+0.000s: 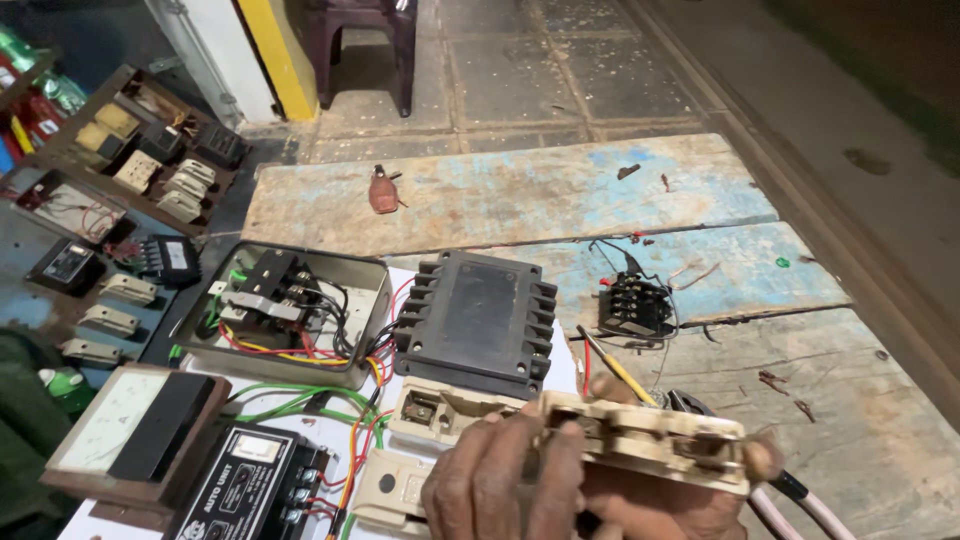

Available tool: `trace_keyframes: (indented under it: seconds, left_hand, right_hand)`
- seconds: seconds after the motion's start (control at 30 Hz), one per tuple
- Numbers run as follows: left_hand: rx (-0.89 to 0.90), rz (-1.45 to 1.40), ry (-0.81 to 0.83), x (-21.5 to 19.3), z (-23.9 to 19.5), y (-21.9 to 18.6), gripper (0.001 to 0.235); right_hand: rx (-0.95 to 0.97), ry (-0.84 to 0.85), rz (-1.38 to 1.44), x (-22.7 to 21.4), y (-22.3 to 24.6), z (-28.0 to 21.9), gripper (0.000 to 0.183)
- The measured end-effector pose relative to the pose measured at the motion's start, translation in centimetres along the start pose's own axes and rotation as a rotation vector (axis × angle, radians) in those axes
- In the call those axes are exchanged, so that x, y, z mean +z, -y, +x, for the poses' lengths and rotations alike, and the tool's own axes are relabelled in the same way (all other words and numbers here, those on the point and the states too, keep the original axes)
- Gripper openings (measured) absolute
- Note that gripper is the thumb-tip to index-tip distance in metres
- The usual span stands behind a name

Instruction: The person removes screws from an electrical fuse holder using a screwdriver, wipes the component with a cloth, and rubs a piece of sandpaper against the metal contacts while working at a table.

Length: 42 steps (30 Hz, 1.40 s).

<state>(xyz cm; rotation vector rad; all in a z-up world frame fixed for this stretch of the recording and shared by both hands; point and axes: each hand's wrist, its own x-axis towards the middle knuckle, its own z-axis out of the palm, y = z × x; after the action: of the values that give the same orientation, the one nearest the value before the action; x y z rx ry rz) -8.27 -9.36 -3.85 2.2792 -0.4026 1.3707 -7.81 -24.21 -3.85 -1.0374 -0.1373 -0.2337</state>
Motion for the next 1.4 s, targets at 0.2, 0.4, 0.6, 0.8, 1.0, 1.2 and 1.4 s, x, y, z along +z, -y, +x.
trace_keyframes:
  seconds: [0.2,0.4,0.6,0.8,1.0,1.2,1.4]
  left_hand:
    - [0.08,0.14,-0.069,-0.1,-0.5,-0.7,0.026]
    - [0.145,0.167,0.014,-0.5,-1.4,-0.2,0.028]
    - [0.117,-0.016,0.049,-1.3,-0.7,0.8,0.036]
    - [-0.111,-0.304,0.224,-6.1,-0.3,7.7,0.046]
    - [-0.628,-0.709,0.501,-7.4,2.7,9.6,0.039]
    - [-0.783,-1.235,0.803,-1.9,7.7,10.2,0.07]
    - [-1.237,-1.73,0.442,1.6,7.3,10.1,0.059]
  right_hand:
    - [-0.01,-0.005,-0.014,0.1,0.2,-0.5,0.118]
    - [-0.002,0.004,-0.021,0.6,-0.1,-0.8,0.118]
    - [0.045,0.019,0.006,0.2,0.1,-0.2,0.119]
    - [0.278,0.179,-0.133,-2.5,4.2,2.8,0.12]
    - [0.255,0.595,-0.887,-1.2,5.6,6.6,0.11]
    - [-0.395,1.047,-1.317,4.6,4.9,8.7,0.116]
    - [-0.127,0.83,-1.089,6.1,4.0,9.5,0.125]
